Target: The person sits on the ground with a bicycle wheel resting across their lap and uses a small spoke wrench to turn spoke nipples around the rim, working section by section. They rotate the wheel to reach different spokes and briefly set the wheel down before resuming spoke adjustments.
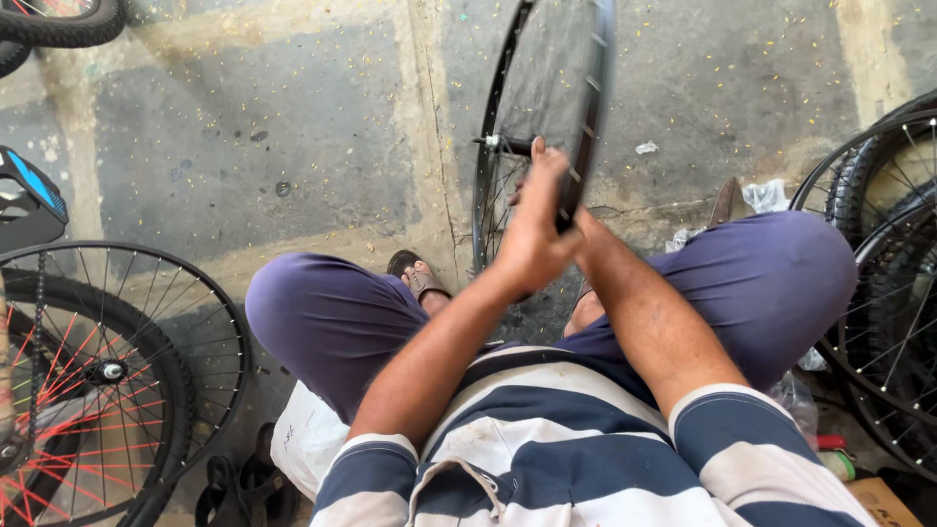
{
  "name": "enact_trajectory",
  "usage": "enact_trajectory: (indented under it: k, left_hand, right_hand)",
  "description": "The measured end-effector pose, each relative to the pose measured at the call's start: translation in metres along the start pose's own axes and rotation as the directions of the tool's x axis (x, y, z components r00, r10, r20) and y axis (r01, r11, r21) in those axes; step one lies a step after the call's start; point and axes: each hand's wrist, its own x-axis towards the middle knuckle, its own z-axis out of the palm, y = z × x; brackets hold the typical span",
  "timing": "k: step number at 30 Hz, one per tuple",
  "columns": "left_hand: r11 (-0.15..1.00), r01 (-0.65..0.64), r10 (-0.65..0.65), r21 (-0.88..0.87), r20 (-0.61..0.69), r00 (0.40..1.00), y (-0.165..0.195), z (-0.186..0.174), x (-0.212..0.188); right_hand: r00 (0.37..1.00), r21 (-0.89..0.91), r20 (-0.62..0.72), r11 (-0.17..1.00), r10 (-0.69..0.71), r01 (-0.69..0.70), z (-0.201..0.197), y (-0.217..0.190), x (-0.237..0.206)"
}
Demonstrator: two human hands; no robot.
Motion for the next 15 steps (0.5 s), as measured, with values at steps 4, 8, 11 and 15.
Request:
enact_trajectory:
  k: [4,8,11,15]
  left_hand:
    - [0.97,-0.238,0.225,0.059,0.172,0.959,0.007,0.011,-0.028]
    - [0.976,-0.211,0.198,0.046,0.198,0.96,0.009,-0.022,-0.036]
    - [0.947,0.085,-0.101,0.31,0.035,0.994,0.003,-0.044,-0.029]
    - [0.871,0.155,-0.257,0.466,0.164,0.952,0.0,-0.042,-0.026]
  right_hand:
    - [0.988,-0.174,-0.073,0.973,0.139,-0.15,0.0,-0.019,-0.008]
    - [0.995,-0.099,0.052,0.991,-0.085,0.09,0.008,-0.041,-0.025]
    - [0.946,0.145,0.09,0.943,-0.313,0.298,0.007,-0.054,-0.037]
    - [0.893,0.154,0.102,0.894,-0.439,0.422,-0.01,-0.067,-0.05]
